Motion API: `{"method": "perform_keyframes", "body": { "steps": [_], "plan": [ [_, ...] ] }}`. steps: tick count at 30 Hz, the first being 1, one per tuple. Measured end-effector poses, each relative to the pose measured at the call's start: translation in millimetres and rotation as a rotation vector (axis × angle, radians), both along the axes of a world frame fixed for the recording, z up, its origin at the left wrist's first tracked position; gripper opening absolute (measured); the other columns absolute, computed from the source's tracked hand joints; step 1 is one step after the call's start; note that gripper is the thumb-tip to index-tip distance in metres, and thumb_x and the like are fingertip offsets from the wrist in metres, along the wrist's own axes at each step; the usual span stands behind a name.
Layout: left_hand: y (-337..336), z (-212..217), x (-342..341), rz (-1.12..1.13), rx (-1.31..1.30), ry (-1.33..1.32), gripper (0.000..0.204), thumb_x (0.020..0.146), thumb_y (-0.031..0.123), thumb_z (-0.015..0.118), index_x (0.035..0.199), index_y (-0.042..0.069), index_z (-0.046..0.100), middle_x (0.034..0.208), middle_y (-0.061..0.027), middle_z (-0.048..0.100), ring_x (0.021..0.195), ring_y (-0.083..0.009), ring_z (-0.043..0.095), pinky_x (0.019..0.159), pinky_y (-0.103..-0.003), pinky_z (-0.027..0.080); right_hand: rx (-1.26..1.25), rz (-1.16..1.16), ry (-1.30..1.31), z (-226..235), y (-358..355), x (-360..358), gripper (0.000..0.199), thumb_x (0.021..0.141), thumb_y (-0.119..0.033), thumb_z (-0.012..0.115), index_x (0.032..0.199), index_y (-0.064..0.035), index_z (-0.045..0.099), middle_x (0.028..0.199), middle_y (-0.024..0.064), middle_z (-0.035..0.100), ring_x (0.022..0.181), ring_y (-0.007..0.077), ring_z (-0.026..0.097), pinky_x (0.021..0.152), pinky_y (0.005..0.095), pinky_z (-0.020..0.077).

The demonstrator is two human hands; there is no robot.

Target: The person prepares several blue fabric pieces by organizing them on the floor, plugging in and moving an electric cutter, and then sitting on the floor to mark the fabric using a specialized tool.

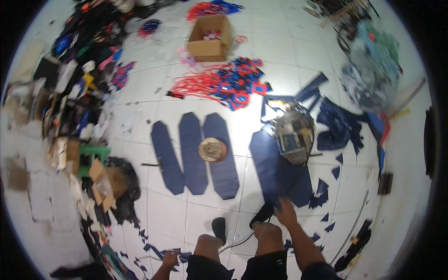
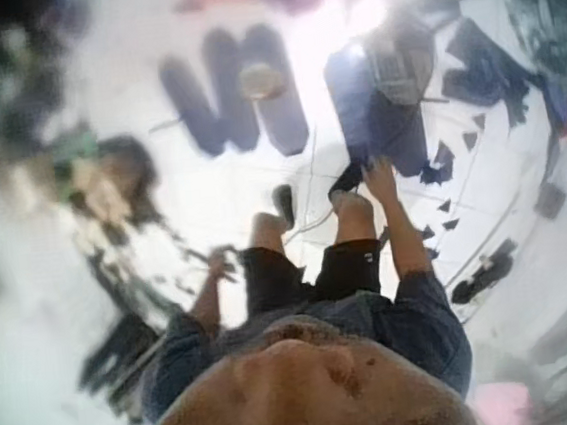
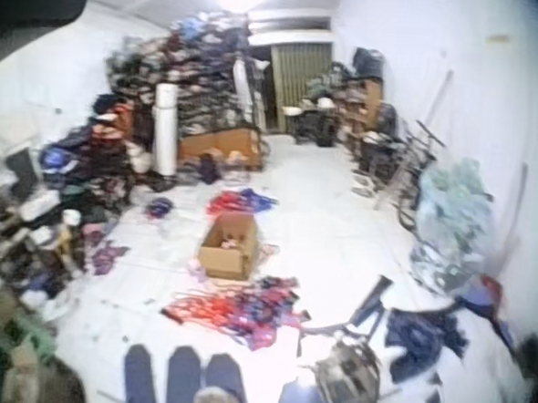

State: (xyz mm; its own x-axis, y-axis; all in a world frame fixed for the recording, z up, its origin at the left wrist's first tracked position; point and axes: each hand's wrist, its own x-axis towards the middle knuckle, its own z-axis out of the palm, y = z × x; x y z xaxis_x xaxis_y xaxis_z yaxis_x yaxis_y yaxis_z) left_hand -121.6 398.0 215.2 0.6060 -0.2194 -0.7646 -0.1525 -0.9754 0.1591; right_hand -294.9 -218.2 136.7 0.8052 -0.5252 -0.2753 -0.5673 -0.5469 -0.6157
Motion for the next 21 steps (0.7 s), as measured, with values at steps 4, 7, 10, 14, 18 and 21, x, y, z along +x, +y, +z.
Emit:
{"method": "perform_keyframes", "body": {
  "steps": [4,7,10,14,18,21],
  "plan": [
    [10.7,165.7,-92.9,0.478,0.239,0.229,0.049,0.081,0.051,0.064,0.093,0.004,0.069,0.093,-0.0202,0.067,0.094,-0.0332,0.063,0.082,-0.043,0.050,0.210,-0.038,0.824,2.7,59.1,-210.7,0.068,0.084,-0.053,0.055,0.118,0.0057,0.057,0.117,0.0249,0.060,0.114,0.0380,0.055,0.099,0.0436,0.0411],
    [31.0,227.9,-146.7,0.569,0.299,0.333,0.057,0.081,0.058,0.057,0.091,0.003,0.071,0.096,-0.0211,0.068,0.099,-0.0357,0.063,0.088,-0.042,0.049,0.372,-0.081,0.894,72.0,42.5,-236.3,0.059,0.084,-0.045,0.059,0.115,0.0048,0.057,0.104,0.0209,0.061,0.097,0.0323,0.055,0.083,0.0403,0.0426],
    [21.2,231.9,-161.5,0.638,0.124,0.191,0.063,0.080,0.060,0.058,0.104,0.003,0.068,0.108,-0.0215,0.065,0.106,-0.0351,0.060,0.093,-0.040,0.046,0.489,-0.195,0.750,119.8,10.4,-208.4,0.049,0.084,-0.036,0.062,0.112,0.0039,0.058,0.090,0.0170,0.062,0.079,0.0266,0.055,0.067,0.0370,0.0442],
    [5.1,199.3,-121.8,0.680,-0.198,0.069,0.065,0.081,0.057,0.061,0.115,0.002,0.060,0.108,-0.0200,0.065,0.106,-0.0332,0.061,0.093,-0.038,0.046,0.771,-0.345,0.444,155.0,-33.6,-149.6,0.037,0.084,-0.025,0.066,0.108,0.0027,0.059,0.073,0.0117,0.063,0.056,0.0189,0.056,0.045,0.0325,0.0462],
    [-7.0,251.1,-30.3,0.915,-0.521,-0.024,0.056,0.084,0.050,0.062,0.113,0.001,0.060,0.104,-0.0182,0.066,0.100,-0.0296,0.063,0.086,-0.036,0.048,0.166,0.168,0.333,203.2,-48.4,-53.8,0.032,0.090,-0.026,0.059,0.111,-0.0015,0.057,0.074,0.0102,0.062,0.051,0.0169,0.056,0.042,0.0305,0.0473],
    [55.8,246.3,-32.1,1.021,-0.538,-0.111,0.055,0.084,0.049,0.062,0.114,0.003,0.060,0.101,-0.0176,0.066,0.096,-0.0298,0.063,0.085,-0.036,0.049,0.661,-0.073,0.210,219.0,-15.6,35.3,0.038,0.092,-0.036,0.056,0.109,-0.0023,0.058,0.085,0.0111,0.064,0.061,0.0185,0.061,0.049,0.0337,0.0521]
  ]
}}
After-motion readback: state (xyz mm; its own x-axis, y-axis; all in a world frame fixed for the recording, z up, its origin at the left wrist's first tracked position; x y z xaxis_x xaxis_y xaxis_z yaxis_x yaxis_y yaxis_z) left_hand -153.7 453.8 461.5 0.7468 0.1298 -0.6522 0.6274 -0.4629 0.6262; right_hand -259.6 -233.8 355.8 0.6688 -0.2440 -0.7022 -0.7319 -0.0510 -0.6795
